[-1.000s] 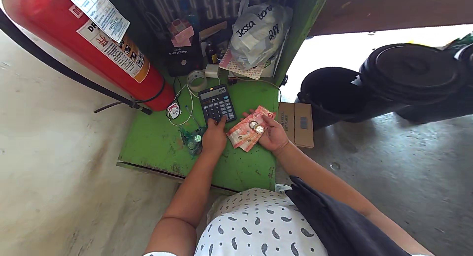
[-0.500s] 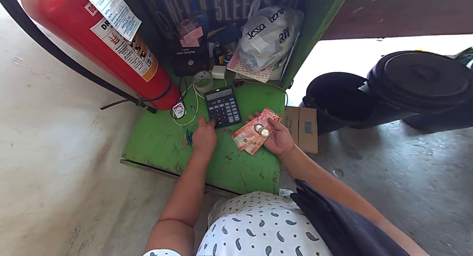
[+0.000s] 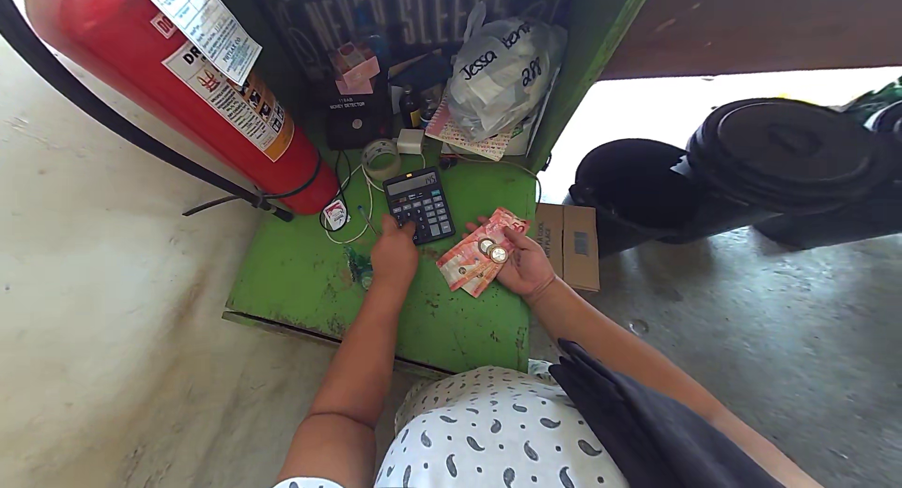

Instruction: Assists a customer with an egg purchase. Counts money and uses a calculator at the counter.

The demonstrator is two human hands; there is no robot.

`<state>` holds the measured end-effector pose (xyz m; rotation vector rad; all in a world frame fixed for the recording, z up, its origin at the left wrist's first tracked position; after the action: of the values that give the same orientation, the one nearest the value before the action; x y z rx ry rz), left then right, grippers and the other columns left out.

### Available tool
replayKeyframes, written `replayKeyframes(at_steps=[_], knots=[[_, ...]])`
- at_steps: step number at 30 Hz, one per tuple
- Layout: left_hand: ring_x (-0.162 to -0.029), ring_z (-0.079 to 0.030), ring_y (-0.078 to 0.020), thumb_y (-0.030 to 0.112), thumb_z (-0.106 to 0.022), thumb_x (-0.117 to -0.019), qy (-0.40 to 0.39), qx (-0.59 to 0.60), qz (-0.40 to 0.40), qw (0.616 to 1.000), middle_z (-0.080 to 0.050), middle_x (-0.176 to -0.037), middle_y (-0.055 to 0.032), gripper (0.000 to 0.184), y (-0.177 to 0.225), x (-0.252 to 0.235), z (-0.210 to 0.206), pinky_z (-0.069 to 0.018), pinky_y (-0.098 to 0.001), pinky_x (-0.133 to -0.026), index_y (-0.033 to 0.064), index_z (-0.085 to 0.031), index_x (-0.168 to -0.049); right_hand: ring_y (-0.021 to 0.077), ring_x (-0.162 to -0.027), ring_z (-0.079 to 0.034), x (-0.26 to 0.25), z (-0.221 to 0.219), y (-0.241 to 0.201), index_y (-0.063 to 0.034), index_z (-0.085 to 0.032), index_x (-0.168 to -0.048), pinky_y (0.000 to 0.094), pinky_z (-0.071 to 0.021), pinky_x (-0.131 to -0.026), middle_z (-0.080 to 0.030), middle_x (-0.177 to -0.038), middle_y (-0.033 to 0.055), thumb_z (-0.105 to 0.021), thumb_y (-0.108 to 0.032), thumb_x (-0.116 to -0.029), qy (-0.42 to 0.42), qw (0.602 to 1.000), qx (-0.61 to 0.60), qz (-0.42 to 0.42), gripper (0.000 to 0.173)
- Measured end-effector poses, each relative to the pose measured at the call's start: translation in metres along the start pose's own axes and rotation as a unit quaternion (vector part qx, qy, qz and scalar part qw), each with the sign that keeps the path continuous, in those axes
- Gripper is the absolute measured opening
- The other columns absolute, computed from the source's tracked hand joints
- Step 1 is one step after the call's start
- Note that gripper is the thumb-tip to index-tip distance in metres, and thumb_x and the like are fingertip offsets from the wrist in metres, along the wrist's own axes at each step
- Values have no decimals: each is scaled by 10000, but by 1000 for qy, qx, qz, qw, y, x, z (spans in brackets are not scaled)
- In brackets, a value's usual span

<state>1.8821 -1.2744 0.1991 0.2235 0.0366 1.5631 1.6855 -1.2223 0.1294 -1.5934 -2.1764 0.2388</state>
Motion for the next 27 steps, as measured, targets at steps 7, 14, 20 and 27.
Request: replayKeyframes(at_steps=[7,14,20,27], knots=[[-944,-700,-305,78,-596,-988,-38,17,-77,996,-522,-1376,-197,303,39,21,-14,-622,-464,-774,183,-751,-1227,315,-1249,-635,-1,1,0,-78,-440,-1493,470,-559,-1012,-611,-1392,185,-196,-335,-1129,6,1000,13,1,507],[-1054,-669,-260,109,-564,-1016,-93,258,-126,953,-641,-1241,-151,288,76,49,-2,-577,-450,-909,83,-681,-1279,287,-1199,-662,0,6,4,-82,-450,-1463,446,-574,-978,-641,-1345,169,-192,-320,-1126,39,998,50,-6,487],[-1046,-675,-284,360,-679,-999,-110,278,-113,948,-668,-1181,-178,505,91,49,-46,-565,-461,-946,29,-621,-1376,262,-1205,-648,-1,7,6,-79,-450,-1455,420,-555,-995,-623,-1360,155,-199,-309,-1128,52,998,38,-2,472],[-1081,-659,-289,285,-703,-985,-160,295,-73,939,-641,-1233,-170,419,95,44,-55,-557,-484,-944,59,-599,-1321,226,-1190,-656,0,6,7,-98,-431,-1494,380,-560,-979,-624,-1371,139,-219,-303,-1123,38,998,58,-10,474]])
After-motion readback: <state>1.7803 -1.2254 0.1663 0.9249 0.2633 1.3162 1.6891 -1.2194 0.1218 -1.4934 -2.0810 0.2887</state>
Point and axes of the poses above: each hand's wrist, its own x-axis away from the middle knuckle, its own z-axis out of the back of the hand, y = z × x, the point moved 10 cm from there along -x, towards the middle knuckle
